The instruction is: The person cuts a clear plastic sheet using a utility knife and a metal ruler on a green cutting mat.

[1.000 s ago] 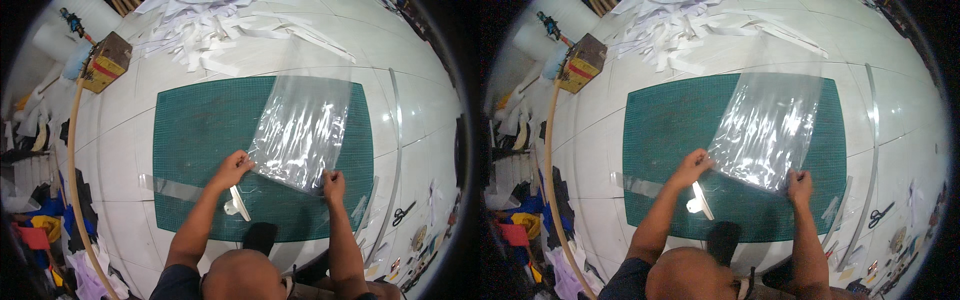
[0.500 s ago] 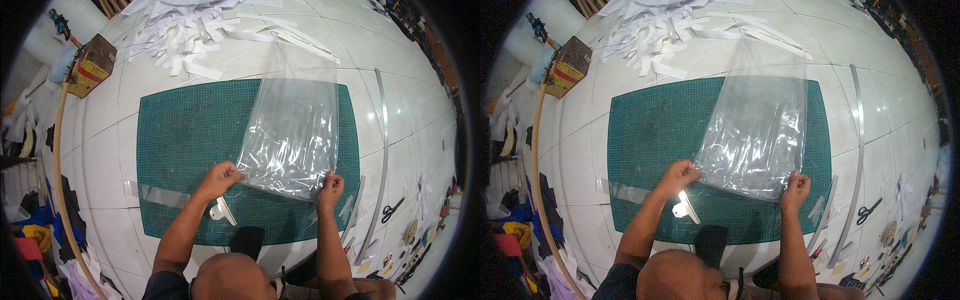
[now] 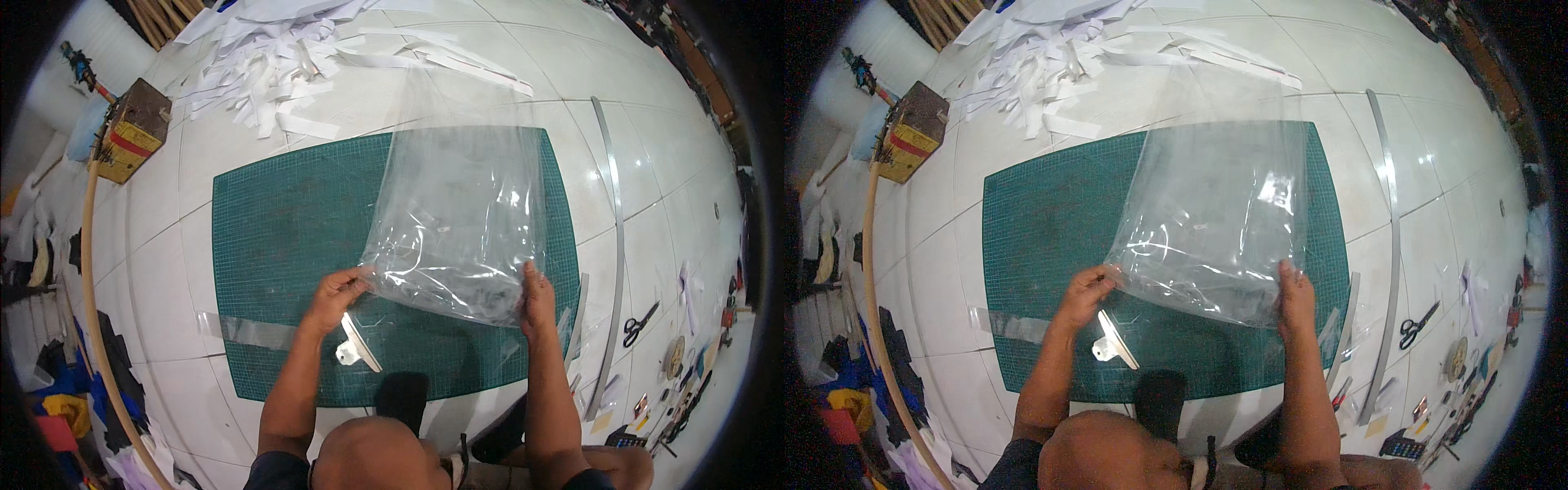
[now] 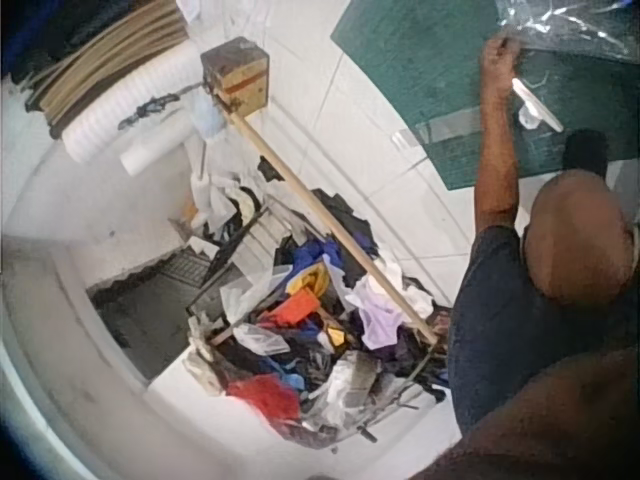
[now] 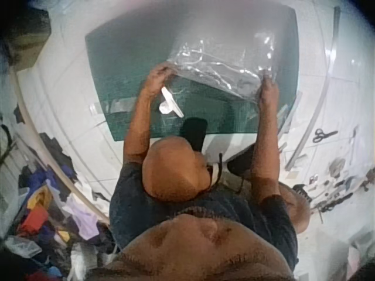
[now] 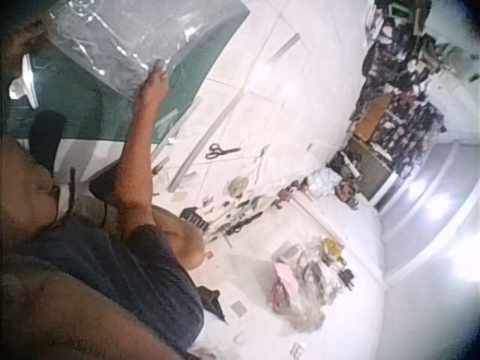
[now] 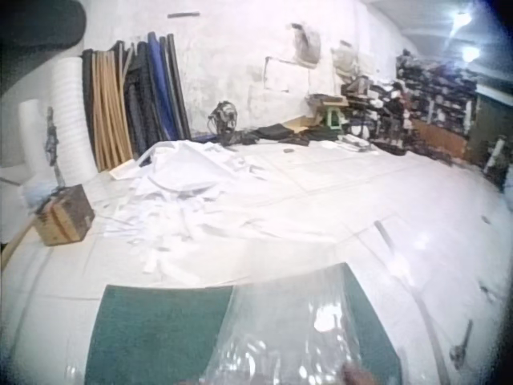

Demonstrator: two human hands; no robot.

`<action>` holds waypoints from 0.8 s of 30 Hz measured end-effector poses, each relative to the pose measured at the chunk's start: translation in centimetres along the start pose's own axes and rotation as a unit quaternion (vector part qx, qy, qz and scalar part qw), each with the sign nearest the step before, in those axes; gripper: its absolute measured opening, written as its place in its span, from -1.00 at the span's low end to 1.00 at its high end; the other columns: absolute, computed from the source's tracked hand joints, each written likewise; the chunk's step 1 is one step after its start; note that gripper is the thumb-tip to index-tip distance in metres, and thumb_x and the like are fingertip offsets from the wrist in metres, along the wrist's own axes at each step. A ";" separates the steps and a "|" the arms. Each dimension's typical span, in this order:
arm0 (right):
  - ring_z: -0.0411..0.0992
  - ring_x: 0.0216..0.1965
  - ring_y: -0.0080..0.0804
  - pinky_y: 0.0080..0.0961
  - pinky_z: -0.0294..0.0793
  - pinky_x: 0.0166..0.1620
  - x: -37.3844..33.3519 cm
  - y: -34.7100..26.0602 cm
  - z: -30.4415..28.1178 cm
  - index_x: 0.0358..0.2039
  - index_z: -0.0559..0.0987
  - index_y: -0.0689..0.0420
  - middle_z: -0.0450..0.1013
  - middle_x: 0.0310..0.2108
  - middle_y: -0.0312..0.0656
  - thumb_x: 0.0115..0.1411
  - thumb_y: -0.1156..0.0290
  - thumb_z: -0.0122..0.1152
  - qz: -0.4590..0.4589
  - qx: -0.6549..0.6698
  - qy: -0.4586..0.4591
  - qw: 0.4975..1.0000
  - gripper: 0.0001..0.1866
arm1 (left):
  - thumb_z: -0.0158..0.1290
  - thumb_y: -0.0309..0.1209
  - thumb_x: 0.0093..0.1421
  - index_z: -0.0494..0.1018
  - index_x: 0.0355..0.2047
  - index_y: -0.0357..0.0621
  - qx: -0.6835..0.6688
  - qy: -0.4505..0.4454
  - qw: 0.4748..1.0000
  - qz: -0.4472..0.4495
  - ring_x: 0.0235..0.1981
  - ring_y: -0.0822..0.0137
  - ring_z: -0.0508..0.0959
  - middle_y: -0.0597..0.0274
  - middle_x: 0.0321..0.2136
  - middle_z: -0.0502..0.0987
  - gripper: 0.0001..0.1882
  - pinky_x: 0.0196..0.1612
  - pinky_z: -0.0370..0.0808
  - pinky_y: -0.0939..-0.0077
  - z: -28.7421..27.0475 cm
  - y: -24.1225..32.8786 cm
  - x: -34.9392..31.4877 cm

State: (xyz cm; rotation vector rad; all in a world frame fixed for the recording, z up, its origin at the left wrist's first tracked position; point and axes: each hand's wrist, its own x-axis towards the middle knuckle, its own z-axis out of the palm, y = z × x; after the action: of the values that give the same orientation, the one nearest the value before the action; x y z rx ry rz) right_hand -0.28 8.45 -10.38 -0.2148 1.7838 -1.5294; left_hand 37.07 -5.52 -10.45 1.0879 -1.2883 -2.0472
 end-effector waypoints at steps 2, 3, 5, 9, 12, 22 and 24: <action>0.44 -0.19 -0.48 -0.45 0.42 -0.05 -0.9 -0.5 0.1 -0.15 0.54 0.19 0.50 -0.23 -0.26 0.35 -0.01 0.17 0.122 0.065 -0.129 0.982 -0.55 | 0.06 -0.46 0.33 0.58 -0.01 -0.19 0.093 -0.006 0.996 0.004 -0.19 0.44 0.55 0.28 -0.16 0.62 -0.74 -0.05 0.47 0.52 -0.2 0.1 0.0; 0.44 -0.19 -0.48 -0.45 0.42 -0.05 -1.0 -0.4 0.0 -0.15 0.54 0.19 0.50 -0.23 -0.26 0.35 -0.01 0.17 0.124 0.067 -0.127 0.982 -0.55 | 0.06 -0.46 0.33 0.58 -0.01 -0.19 0.095 -0.009 0.995 0.001 -0.19 0.44 0.55 0.28 -0.16 0.62 -0.74 -0.05 0.47 0.52 -0.1 0.1 -0.1; 0.44 -0.16 -0.44 -0.43 0.41 -0.01 -1.4 -0.8 -0.6 -0.12 0.53 0.20 0.50 -0.20 -0.24 0.37 -0.04 0.13 0.016 0.076 -0.110 0.991 -0.52 | 0.11 -0.45 0.31 0.59 -0.05 -0.21 0.113 -0.037 0.992 -0.051 -0.19 0.47 0.54 0.30 -0.19 0.61 -0.76 -0.03 0.46 0.54 1.3 0.5 -0.3; 0.41 -0.33 -0.50 -0.48 0.42 -0.22 -1.2 -2.9 1.5 -0.29 0.54 0.15 0.47 -0.37 -0.29 0.39 -0.04 0.10 -0.029 0.154 -0.017 0.988 -0.55 | 0.18 -0.46 0.24 0.61 -0.13 -0.20 0.123 -0.059 0.990 -0.039 -0.21 0.46 0.52 0.30 -0.23 0.59 -0.80 -0.06 0.46 0.51 1.7 -1.7 -0.2; 0.23 -0.60 -0.67 -0.61 0.24 -0.51 -1.0 -4.3 -0.4 -0.51 0.45 -0.02 0.32 -0.58 -0.46 0.41 -0.08 0.02 -0.125 -0.022 -0.054 0.990 -0.54 | 0.20 -0.52 0.19 0.63 -0.21 -0.17 0.242 -0.044 0.969 0.013 -0.25 0.43 0.50 0.31 -0.30 0.53 -0.85 -0.14 0.46 0.49 2.4 -1.2 0.4; 0.16 -0.62 -0.68 -0.57 0.14 -0.55 0.6 -0.1 -3.5 -0.56 0.43 0.08 0.27 -0.63 -0.45 0.42 -0.01 0.06 -0.088 -0.115 0.007 0.989 -0.50 | 0.14 -0.52 0.18 0.64 -0.25 -0.15 0.430 0.008 0.882 0.195 -0.28 0.28 0.46 0.21 -0.34 0.42 -0.86 -0.22 0.40 0.42 0.5 -1.7 2.2; 0.17 -0.60 -0.68 -0.57 0.17 -0.53 0.1 1.6 -4.3 -0.50 0.47 0.09 0.29 -0.59 -0.44 0.41 0.00 0.07 -0.019 -0.140 -0.007 0.990 -0.53 | 0.16 -0.52 0.18 0.63 -0.25 -0.15 0.435 -0.011 0.882 0.182 -0.27 0.28 0.46 0.21 -0.32 0.42 -0.86 -0.21 0.40 0.44 0.9 -2.5 1.9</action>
State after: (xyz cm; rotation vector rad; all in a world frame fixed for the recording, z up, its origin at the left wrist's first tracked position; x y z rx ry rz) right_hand -2.54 12.16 -11.86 -0.3986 1.9898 -1.2936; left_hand 35.29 -5.33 -13.13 1.0283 -2.3187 -1.1805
